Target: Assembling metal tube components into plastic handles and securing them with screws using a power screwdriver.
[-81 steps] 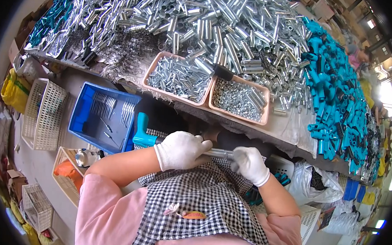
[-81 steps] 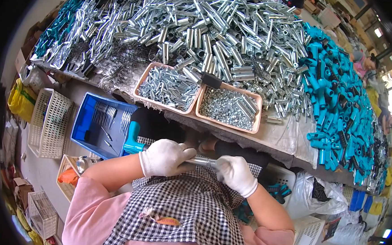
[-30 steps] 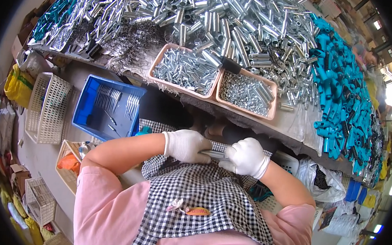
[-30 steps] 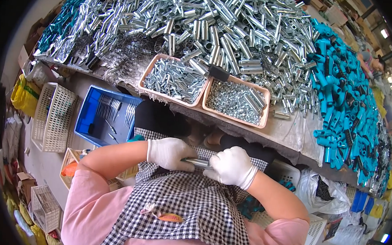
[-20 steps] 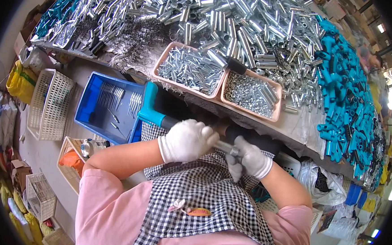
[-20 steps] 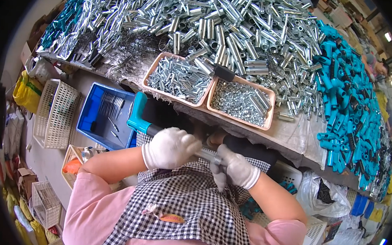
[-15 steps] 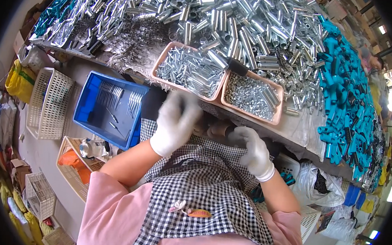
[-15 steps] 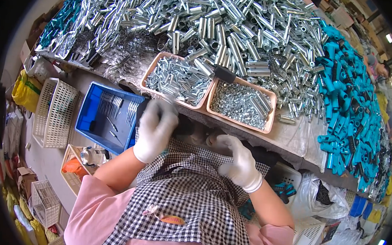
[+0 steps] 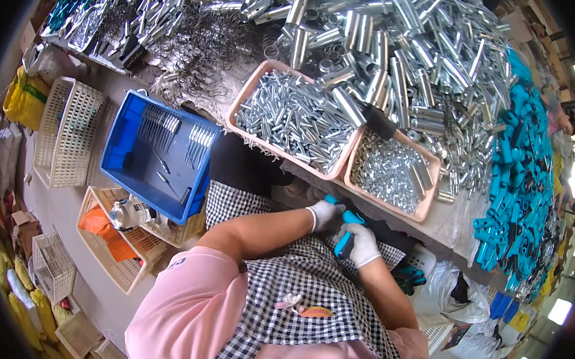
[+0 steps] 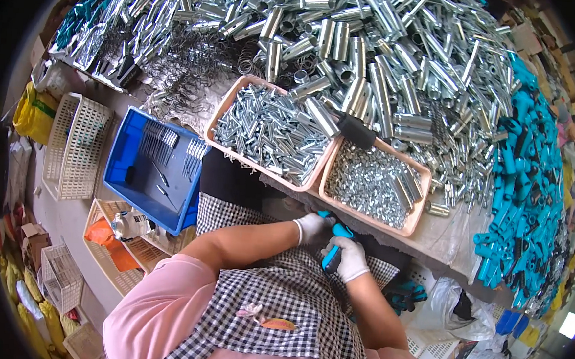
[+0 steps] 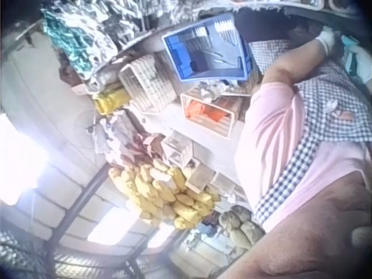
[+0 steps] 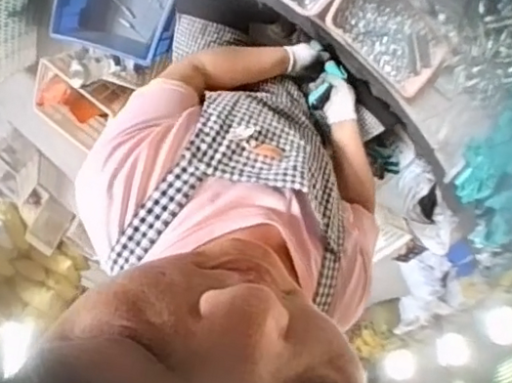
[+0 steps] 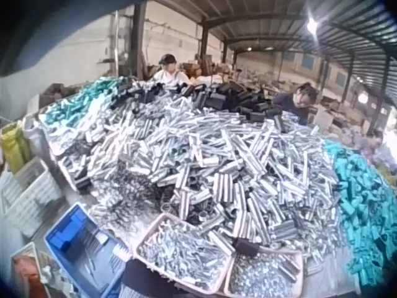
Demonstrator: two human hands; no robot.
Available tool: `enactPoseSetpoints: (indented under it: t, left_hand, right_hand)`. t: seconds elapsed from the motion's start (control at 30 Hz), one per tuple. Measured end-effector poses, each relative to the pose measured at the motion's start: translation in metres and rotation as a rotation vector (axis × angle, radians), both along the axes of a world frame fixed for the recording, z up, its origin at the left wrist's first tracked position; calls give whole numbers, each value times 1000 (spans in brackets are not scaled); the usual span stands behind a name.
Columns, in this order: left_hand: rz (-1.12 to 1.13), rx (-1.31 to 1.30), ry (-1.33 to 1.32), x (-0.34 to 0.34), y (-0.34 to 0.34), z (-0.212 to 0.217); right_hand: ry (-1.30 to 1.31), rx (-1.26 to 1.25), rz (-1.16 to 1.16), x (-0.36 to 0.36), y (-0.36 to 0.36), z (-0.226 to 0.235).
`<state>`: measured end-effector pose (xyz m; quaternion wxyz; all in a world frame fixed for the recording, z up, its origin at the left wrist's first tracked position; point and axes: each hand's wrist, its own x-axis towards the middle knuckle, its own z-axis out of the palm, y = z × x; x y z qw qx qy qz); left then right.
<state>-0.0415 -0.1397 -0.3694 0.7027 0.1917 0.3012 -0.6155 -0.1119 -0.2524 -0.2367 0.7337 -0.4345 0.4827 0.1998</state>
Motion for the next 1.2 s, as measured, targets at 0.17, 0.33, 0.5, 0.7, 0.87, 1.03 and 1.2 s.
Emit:
enactPoseSetpoints:
  t: [0.17, 0.33, 0.5, 0.7, 0.87, 1.03, 1.2]
  left_hand:
    - [-101, 128, -381, -27, 11, -97]
    - [-298, 73, -1234, 22, -5, -37]
    - [99, -193, -204, -18, 18, -92]
    - [-82, -67, -715, -29, 23, -139]
    - [-295, -22, -800, -29, 12, -109]
    - [-110, -54, -832, -25, 18, -162]
    - [-92, 101, -681, -15, 37, -112]
  right_hand:
    - [70, 20, 55, 8, 19, -27]
    - [109, 12, 10, 13, 2, -44]
    - [199, 54, 73, 34, 28, -24]
    - [95, -20, 97, 23, 38, -25]
    - [115, -88, 40, 13, 23, -19]
    - [32, -34, 104, 25, 38, -18]
    - [95, -83, 149, 49, 52, -14]
